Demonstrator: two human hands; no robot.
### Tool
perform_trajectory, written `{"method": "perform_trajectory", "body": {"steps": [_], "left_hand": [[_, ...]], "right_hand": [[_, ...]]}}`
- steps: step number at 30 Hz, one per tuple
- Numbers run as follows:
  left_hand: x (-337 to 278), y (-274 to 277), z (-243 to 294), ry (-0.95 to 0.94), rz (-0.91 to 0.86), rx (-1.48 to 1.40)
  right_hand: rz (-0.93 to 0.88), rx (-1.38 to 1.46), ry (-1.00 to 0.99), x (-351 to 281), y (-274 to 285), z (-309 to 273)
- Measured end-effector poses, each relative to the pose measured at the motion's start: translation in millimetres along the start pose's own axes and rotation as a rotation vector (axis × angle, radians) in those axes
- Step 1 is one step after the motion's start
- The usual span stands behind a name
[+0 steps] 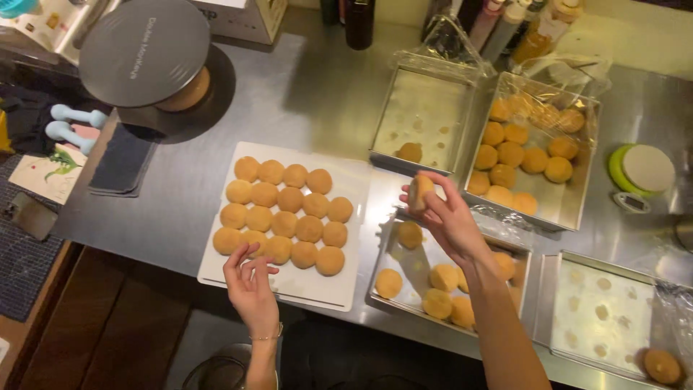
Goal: Arranging small pastries from baking pans onto a white board in a grid pattern.
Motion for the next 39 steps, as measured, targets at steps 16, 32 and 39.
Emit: {"method": "perform_trajectory", "body": {"steps": [16, 32, 39], "left_hand": [[143, 150, -6, 0.055, 0.114, 0.132], [200, 130, -28, 0.106, -0.076, 0.068], [207, 147, -40, 0.151, -0.083, 0.117]], "right_hand": [[-0.712, -1.383, 0.214, 128, -63, 108], [0.419, -1.114, -0.067, 92, -22, 163], [0.449, -1.287, 0.224, 91, -37, 157]]}}
Point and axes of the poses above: each hand's wrist, its own x-axis towards the middle knuckle, its own y-axis out of the back of the hand, z = x × y, the point moved 3 cm from there along x, towards the middle knuckle, and after that the axes turned 8 degrees about y, right-handed, at the moved point
